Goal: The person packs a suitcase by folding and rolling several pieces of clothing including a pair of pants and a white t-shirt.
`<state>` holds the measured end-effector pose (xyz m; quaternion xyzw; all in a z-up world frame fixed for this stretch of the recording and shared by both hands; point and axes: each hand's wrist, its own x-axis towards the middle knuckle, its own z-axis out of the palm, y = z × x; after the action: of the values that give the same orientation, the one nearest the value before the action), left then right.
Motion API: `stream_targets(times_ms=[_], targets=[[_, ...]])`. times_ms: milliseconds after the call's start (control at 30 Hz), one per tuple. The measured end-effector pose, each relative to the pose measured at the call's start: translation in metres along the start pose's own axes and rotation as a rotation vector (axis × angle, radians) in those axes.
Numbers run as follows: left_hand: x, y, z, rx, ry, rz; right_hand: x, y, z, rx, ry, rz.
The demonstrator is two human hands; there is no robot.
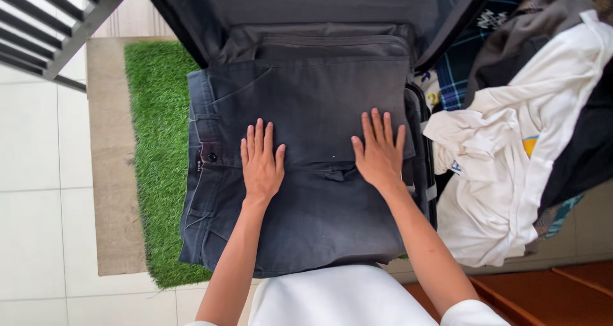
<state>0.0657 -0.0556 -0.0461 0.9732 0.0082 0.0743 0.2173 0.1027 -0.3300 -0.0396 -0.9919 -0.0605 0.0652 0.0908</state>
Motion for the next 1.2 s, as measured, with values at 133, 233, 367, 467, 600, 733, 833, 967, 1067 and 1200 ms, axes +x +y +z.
stream_targets(times_ms=[133,233,367,467,600,733,833,967,1067,1200], targets=[[-0.001,0.003,0.002,0.029,0.003,0.015,-0.010,0.037,-0.002,0.086,0.061,0.098],[0.005,0.012,0.000,0.040,0.005,0.011,-0.013,0.043,-0.003,0.159,0.119,0.114],[0.019,0.031,-0.001,-0.021,-0.037,0.063,-0.005,0.019,-0.007,0.120,0.093,0.068],[0.048,0.047,0.014,-0.070,-0.025,0.149,0.017,-0.020,-0.006,0.214,0.059,-0.102],[0.092,0.050,0.041,-0.042,-0.032,0.200,0.056,-0.065,0.006,0.329,0.085,-0.294],[0.119,0.028,0.049,-0.008,-0.019,0.201,0.095,-0.083,0.018,0.333,0.158,-0.297],[0.133,0.017,0.047,-0.003,-0.016,0.215,0.121,-0.082,0.015,0.286,0.171,-0.224],[0.140,0.015,0.037,0.019,-0.030,0.207,0.137,-0.044,-0.001,0.193,0.208,-0.028],[0.146,0.012,0.022,0.074,-0.089,0.183,0.137,-0.002,-0.006,0.157,0.244,0.046],[0.153,-0.024,-0.013,0.308,-0.177,-0.051,0.135,0.019,0.001,0.141,0.295,0.040]])
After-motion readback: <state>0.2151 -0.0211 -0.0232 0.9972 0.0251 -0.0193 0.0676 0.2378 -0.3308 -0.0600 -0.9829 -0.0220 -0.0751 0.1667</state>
